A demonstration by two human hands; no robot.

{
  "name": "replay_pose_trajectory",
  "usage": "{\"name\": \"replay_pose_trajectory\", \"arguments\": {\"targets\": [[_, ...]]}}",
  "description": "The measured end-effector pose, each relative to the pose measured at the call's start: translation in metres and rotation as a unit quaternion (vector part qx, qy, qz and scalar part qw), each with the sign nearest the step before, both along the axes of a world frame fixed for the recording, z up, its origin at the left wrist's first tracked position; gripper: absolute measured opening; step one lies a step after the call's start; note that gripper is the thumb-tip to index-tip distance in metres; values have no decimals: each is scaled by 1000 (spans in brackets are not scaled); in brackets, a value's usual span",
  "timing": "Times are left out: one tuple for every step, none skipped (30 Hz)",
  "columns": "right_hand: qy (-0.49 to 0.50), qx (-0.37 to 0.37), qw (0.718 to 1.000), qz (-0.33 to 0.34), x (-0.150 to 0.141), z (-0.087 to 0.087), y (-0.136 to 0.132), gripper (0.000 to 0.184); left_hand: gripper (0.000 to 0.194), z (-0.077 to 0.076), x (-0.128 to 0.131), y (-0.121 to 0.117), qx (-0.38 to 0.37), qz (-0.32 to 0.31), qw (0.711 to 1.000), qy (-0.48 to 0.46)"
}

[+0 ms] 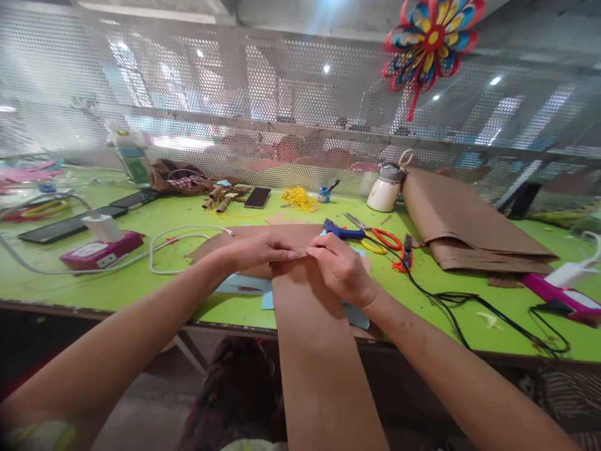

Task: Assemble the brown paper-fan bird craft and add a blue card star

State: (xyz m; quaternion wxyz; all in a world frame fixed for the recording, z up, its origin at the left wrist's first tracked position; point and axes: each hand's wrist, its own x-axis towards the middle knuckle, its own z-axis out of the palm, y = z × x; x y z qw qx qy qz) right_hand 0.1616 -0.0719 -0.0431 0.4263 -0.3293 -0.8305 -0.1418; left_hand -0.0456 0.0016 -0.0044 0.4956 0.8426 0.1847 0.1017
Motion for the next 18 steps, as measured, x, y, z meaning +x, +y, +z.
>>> {"name": "replay_pose_trajectory", "arguments": {"targets": [[9,-1,1000,2,0,0,0,27,44,-1,0,-1,-14,-2,1000,-4],[19,-3,1000,5,-1,1,1,27,44,-1,0,-1,-24,-2,1000,-9],[32,-6,999,10,-1,2,1,27,44,-1,0,-2,-28,1,1000,-11],[47,-14,999,14,-1,2,1,27,44,-1,0,-2,-27,4,1000,-10],[68,-31,997,18,-1,3,1,28,43,-1,0,-1,-20,10,1000,-9],[94,-59,994,24,-1,4,1,31,43,0,0,-1,-10,14,1000,-6],[125,-100,987,33,0,5,1,34,43,1,0,-1,5,19,1000,-2],[157,-151,975,45,1,6,1,38,43,2,0,-1,26,23,999,3],[189,-209,958,58,2,7,1,40,43,3,0,-1,51,27,998,7],[216,-265,937,68,4,8,1,41,42,4,1,-2,78,31,996,13],[236,-311,918,72,5,9,1,40,41,5,2,-3,104,34,994,18],[248,-346,902,70,7,10,1,38,41,7,2,-3,127,37,991,22],[251,-374,891,64,8,11,1,35,40,8,3,-4,148,42,988,23],[249,-396,882,62,9,12,0,33,39,8,4,-5,167,46,985,24],[244,-415,874,70,10,13,0,32,39,9,4,-6,185,52,981,23],[239,-434,865,86,10,15,-1,32,39,9,4,-6,203,55,977,23],[235,-450,855,107,10,16,-2,32,38,8,5,-6,219,57,974,25],[237,-461,846,126,9,17,-3,33,39,7,5,-6,234,56,970,27]]}}
